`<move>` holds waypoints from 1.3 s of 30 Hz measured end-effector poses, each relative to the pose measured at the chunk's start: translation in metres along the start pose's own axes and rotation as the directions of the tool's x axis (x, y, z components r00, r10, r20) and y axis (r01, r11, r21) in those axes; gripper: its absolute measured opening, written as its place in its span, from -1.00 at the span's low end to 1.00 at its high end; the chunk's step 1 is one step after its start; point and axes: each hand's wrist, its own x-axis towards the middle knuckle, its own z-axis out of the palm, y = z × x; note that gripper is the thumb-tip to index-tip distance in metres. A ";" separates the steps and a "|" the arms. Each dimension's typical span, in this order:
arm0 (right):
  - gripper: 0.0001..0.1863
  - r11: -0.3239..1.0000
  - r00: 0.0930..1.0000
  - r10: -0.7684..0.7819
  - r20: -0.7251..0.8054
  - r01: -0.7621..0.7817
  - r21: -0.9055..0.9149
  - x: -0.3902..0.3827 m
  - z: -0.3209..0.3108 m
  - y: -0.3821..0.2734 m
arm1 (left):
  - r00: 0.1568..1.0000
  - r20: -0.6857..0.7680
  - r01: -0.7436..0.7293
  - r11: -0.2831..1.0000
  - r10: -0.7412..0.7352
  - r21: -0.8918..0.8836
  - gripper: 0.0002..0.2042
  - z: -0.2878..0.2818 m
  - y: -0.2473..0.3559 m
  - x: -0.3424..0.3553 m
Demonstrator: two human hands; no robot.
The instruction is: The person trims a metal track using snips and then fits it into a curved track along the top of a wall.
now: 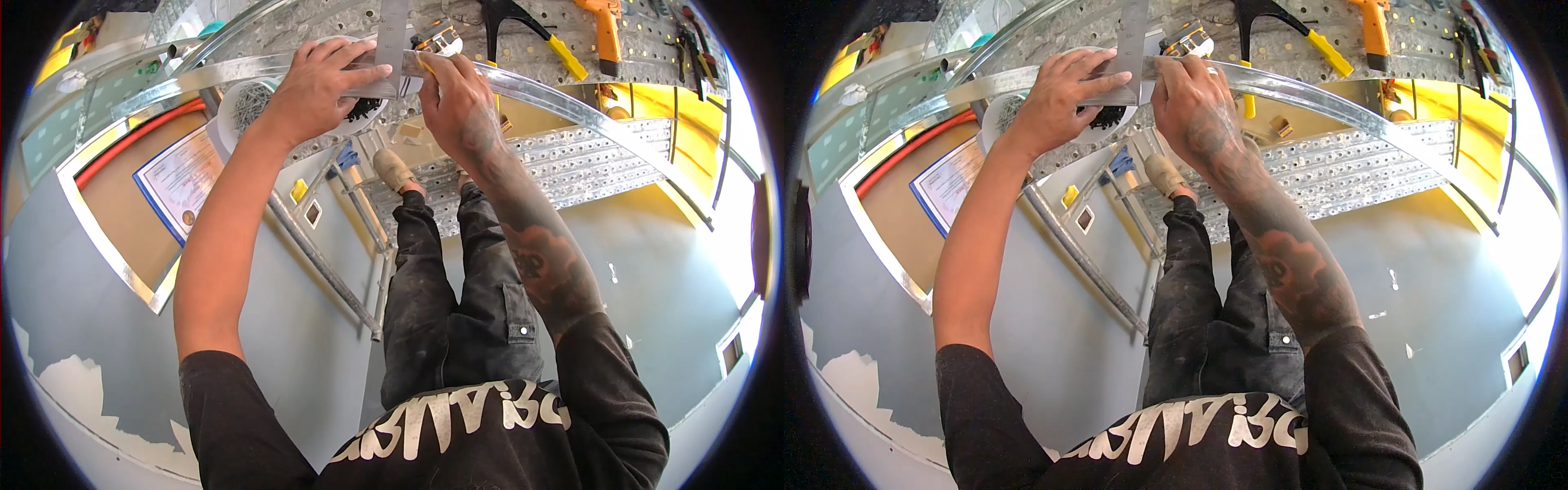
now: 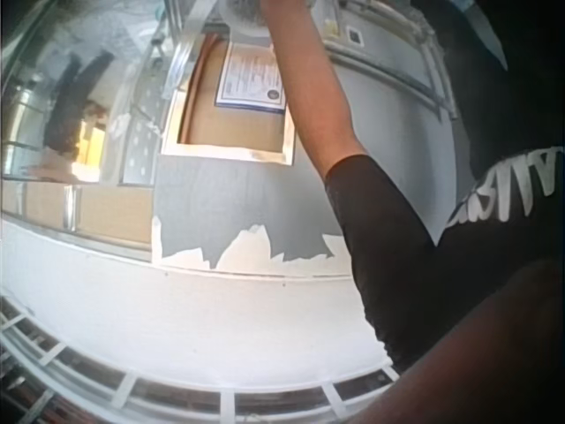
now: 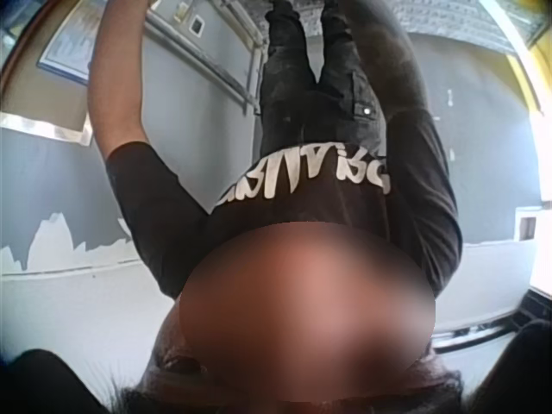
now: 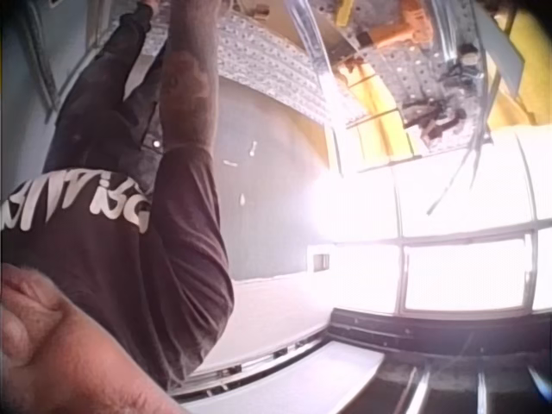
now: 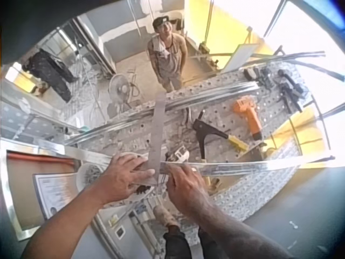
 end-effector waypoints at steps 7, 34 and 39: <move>-0.71 0.999 0.999 0.006 0.052 -0.004 -0.042 0.001 0.005 -0.005 | 1.000 -0.006 -0.002 1.000 0.002 -0.001 -0.43 -0.001 0.001 0.000; -0.66 0.997 0.958 0.023 0.286 0.000 -0.079 -0.064 -0.054 -0.026 | 0.999 0.008 0.035 0.990 -0.034 -0.138 -0.42 -0.006 0.001 0.002; -0.68 0.998 0.980 0.056 0.190 -0.058 0.005 -0.031 -0.055 -0.003 | 0.998 0.000 0.061 0.981 -0.062 -0.186 -0.45 -0.008 0.002 0.001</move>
